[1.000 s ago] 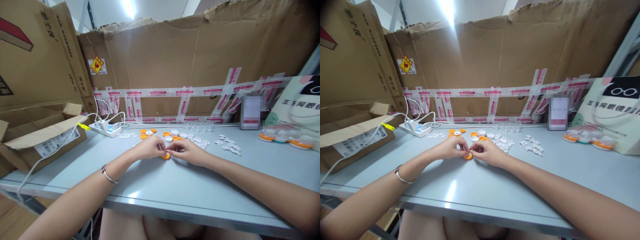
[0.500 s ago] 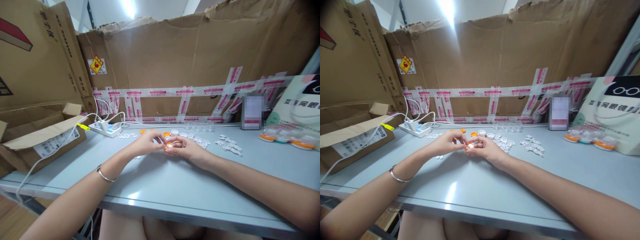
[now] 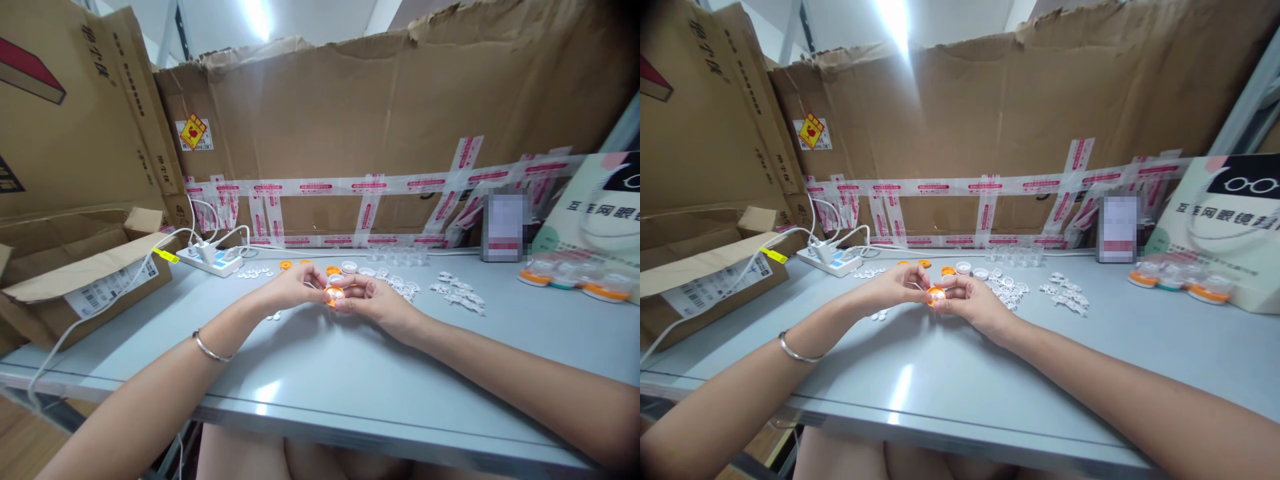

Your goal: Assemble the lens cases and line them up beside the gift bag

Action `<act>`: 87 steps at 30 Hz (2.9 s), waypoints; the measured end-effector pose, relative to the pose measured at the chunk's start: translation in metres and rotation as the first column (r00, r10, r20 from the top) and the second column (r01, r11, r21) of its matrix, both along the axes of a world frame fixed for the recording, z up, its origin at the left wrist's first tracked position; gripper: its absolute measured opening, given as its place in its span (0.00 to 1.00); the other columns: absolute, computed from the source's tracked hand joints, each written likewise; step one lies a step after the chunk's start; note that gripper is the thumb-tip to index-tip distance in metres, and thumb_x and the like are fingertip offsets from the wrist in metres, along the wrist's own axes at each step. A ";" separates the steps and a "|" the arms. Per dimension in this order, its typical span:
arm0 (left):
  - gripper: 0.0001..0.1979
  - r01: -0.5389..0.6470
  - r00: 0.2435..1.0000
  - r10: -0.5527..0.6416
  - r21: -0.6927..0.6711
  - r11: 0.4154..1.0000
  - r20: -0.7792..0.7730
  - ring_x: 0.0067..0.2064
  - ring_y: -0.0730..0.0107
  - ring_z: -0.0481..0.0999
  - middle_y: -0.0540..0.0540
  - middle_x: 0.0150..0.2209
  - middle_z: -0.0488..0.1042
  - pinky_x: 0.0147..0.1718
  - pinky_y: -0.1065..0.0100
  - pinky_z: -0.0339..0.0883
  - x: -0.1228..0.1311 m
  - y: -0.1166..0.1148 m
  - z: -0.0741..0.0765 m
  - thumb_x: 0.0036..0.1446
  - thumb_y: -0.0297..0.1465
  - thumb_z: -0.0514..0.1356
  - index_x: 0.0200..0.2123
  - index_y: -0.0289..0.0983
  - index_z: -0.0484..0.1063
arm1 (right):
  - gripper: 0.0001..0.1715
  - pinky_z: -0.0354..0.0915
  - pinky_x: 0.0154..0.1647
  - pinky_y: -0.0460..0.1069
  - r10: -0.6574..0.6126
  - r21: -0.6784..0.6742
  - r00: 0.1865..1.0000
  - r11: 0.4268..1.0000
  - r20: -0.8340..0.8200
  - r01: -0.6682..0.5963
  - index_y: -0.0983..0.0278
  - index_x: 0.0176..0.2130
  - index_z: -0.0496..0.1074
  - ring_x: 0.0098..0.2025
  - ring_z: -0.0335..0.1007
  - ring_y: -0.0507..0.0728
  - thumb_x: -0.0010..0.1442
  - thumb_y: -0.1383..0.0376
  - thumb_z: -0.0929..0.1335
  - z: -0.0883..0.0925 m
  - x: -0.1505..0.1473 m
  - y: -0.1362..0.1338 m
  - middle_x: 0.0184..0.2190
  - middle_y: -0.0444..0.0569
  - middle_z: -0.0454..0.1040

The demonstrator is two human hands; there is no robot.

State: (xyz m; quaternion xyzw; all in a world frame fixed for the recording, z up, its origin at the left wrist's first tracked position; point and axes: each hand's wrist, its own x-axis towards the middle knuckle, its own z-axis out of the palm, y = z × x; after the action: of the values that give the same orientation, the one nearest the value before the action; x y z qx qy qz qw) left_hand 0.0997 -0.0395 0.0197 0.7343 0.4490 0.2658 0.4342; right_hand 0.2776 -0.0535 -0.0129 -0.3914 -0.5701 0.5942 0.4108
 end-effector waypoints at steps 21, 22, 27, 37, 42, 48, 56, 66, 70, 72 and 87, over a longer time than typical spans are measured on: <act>0.12 -0.123 0.973 0.176 0.315 0.941 -0.146 0.38 0.68 0.72 0.44 0.37 0.74 0.38 0.68 0.66 -0.003 0.023 -0.001 0.52 0.35 0.55 0.36 0.33 0.69 | 0.27 0.69 0.38 0.51 -0.172 0.045 0.985 0.984 0.033 0.170 0.64 0.42 0.69 0.34 0.74 0.55 0.40 0.62 0.75 0.008 0.027 0.015 0.35 0.50 0.77; 0.12 -0.093 0.964 0.173 0.351 0.932 -0.203 0.39 0.68 0.72 0.43 0.38 0.74 0.38 0.68 0.66 0.002 0.028 -0.002 0.53 0.34 0.54 0.37 0.33 0.70 | 0.27 0.69 0.38 0.51 -0.175 0.047 0.985 0.984 0.014 0.174 0.64 0.41 0.69 0.33 0.74 0.55 0.40 0.62 0.75 0.007 0.030 0.014 0.35 0.50 0.77; 0.15 0.121 0.911 0.078 0.443 0.888 -0.405 0.46 0.65 0.71 0.41 0.46 0.72 0.45 0.68 0.63 0.028 0.057 0.001 0.53 0.29 0.52 0.44 0.32 0.69 | 0.27 0.69 0.40 0.52 -0.206 0.051 0.978 0.977 -0.019 0.207 0.64 0.42 0.69 0.35 0.75 0.57 0.41 0.62 0.75 0.003 0.043 0.013 0.37 0.50 0.77; 0.22 0.267 0.820 -0.035 0.327 0.906 -0.571 0.45 0.58 0.71 0.40 0.45 0.73 0.43 0.66 0.64 0.071 0.087 0.000 0.42 0.24 0.60 0.45 0.33 0.70 | 0.29 0.65 0.46 0.52 -0.134 0.073 0.991 0.988 -0.015 0.135 0.64 0.44 0.71 0.39 0.74 0.58 0.41 0.62 0.74 0.010 0.046 0.004 0.35 0.50 0.78; 0.16 0.195 0.899 -0.003 0.397 0.897 -0.437 0.46 0.61 0.70 0.38 0.45 0.72 0.46 0.64 0.63 0.067 0.085 0.001 0.49 0.25 0.57 0.44 0.30 0.69 | 0.30 0.64 0.48 0.53 -0.124 0.093 0.992 0.988 0.009 0.122 0.63 0.45 0.73 0.42 0.73 0.59 0.40 0.60 0.75 0.012 0.043 0.000 0.36 0.50 0.78; 0.19 0.200 0.978 -0.208 0.220 0.955 0.011 0.48 0.68 0.69 0.39 0.50 0.68 0.44 0.68 0.65 0.027 0.049 0.019 0.54 0.30 0.57 0.50 0.35 0.64 | 0.28 0.63 0.51 0.53 -0.057 0.113 0.998 0.992 0.020 0.054 0.62 0.46 0.72 0.44 0.71 0.59 0.43 0.59 0.73 0.017 0.040 -0.005 0.39 0.50 0.77; 0.17 0.259 0.913 -0.263 0.055 0.964 0.311 0.45 0.67 0.71 0.41 0.44 0.72 0.47 0.61 0.63 0.005 0.003 0.015 0.50 0.29 0.62 0.45 0.35 0.68 | 0.28 0.61 0.53 0.55 -0.065 0.157 0.987 0.987 0.149 0.042 0.61 0.47 0.72 0.48 0.70 0.60 0.45 0.61 0.72 0.020 0.028 -0.016 0.44 0.49 0.75; 0.16 0.241 0.945 -0.265 0.142 0.960 0.191 0.45 0.64 0.73 0.39 0.45 0.73 0.47 0.62 0.65 0.009 0.001 0.010 0.52 0.32 0.60 0.44 0.32 0.70 | 0.27 0.64 0.49 0.54 -0.095 0.216 0.971 0.975 0.221 0.046 0.61 0.48 0.71 0.45 0.72 0.61 0.46 0.59 0.71 0.019 0.029 -0.017 0.41 0.49 0.77; 0.16 0.228 0.953 -0.255 0.163 0.960 0.167 0.43 0.64 0.74 0.38 0.45 0.73 0.45 0.62 0.66 0.011 -0.001 0.009 0.52 0.32 0.59 0.44 0.31 0.70 | 0.27 0.64 0.47 0.54 -0.102 0.240 0.962 0.970 0.254 0.039 0.62 0.47 0.72 0.43 0.72 0.61 0.46 0.58 0.70 0.020 0.027 -0.019 0.40 0.50 0.77; 0.16 0.222 0.959 -0.247 0.170 0.960 0.141 0.42 0.64 0.75 0.38 0.44 0.74 0.44 0.62 0.67 0.011 -0.001 0.009 0.52 0.32 0.59 0.44 0.31 0.70 | 0.27 0.65 0.46 0.53 -0.110 0.253 0.960 0.967 0.258 0.043 0.63 0.47 0.72 0.42 0.72 0.60 0.46 0.58 0.70 0.020 0.027 -0.019 0.39 0.50 0.77; 0.11 0.142 0.987 -0.156 0.235 0.962 0.045 0.39 0.66 0.75 0.44 0.39 0.76 0.41 0.65 0.67 0.018 -0.005 0.006 0.50 0.29 0.60 0.38 0.34 0.73 | 0.23 0.64 0.38 0.51 -0.149 0.330 0.947 0.943 0.285 0.049 0.63 0.43 0.74 0.34 0.71 0.56 0.47 0.58 0.69 0.013 0.024 -0.018 0.30 0.45 0.76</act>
State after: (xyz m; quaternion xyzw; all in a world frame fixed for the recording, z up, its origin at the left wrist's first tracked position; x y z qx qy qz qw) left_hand 0.1177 -0.0445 0.0260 0.8027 0.3447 0.3057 0.3787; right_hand 0.3013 -0.0718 -0.0003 -0.4355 -0.6946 0.4047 0.4051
